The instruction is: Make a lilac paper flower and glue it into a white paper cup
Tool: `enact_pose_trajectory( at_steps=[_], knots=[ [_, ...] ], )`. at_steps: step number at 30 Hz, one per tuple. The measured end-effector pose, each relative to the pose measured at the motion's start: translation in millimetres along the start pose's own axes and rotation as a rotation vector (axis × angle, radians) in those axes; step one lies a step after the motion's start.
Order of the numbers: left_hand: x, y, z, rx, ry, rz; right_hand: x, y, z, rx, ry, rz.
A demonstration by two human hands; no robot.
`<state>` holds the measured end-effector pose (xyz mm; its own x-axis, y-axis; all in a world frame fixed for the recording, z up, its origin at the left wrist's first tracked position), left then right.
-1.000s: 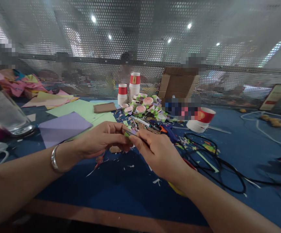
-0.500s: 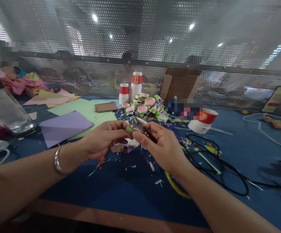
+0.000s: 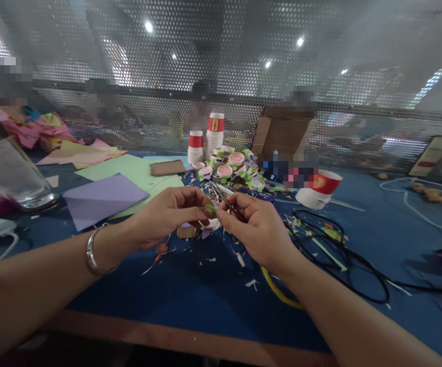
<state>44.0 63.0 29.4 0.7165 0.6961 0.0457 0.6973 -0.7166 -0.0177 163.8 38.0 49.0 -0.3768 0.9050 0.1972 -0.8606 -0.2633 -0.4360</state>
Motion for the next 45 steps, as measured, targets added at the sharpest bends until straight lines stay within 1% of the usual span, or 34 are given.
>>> enact_pose_trajectory(
  at_steps=[4, 7, 10, 13, 17, 23, 25, 30, 34, 36, 41, 45],
  knots=[
    [-2, -7.2, -14, 0.199, 0.057, -0.032, 0, 1, -3, -0.034, 0.030, 0.006],
    [-3, -5.8, -21, 0.318, 0.060, -0.014, 0, 3, -7, -0.017, 0.051, 0.017],
    [-2, -3.2, -21, 0.378, 0.053, 0.008, 2, 8, -5, -0.012, 0.034, 0.051],
    [0, -3.8, -13, 0.311, 0.020, 0.014, 4, 11, -5, -0.014, 0.032, 0.074],
    [1, -4.9, -1, 0.117, -0.022, -0.002, 2, 8, -11, 0.047, 0.057, 0.046],
    [-1, -3.3, 2, -0.019, -0.005, -0.077, 0, -1, -13, 0.080, 0.048, -0.017],
    [-1, -1.1, 1, -0.028, 0.007, -0.077, 0, -3, -9, 0.040, 0.033, -0.032],
    [0, 3.7, 3, 0.051, -0.003, -0.017, 1, -4, 5, -0.147, -0.008, -0.046],
    [1, 2.2, 7, 0.166, -0.035, -0.003, 1, 1, 8, -0.170, -0.023, -0.014],
    [2, 2.0, 8, 0.131, -0.026, -0.003, 1, 1, 7, -0.159, -0.020, -0.010],
    [1, 2.5, 12, -0.106, -0.037, -0.052, -2, -6, 10, -0.172, -0.045, -0.058],
    [0, 4.9, 10, -0.109, -0.024, -0.046, -3, -10, 12, -0.185, -0.053, -0.087]
  ],
)
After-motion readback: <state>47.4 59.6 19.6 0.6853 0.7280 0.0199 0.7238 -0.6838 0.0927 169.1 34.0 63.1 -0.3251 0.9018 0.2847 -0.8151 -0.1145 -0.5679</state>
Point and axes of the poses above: each hand's wrist, its own x-axis towards the middle knuckle, its own y-axis out of the palm, z = x × y, the point moved 10 cm from there along x, towards the middle knuckle, and after that the axes turned 14 degrees about z, right-handed, at the moved point
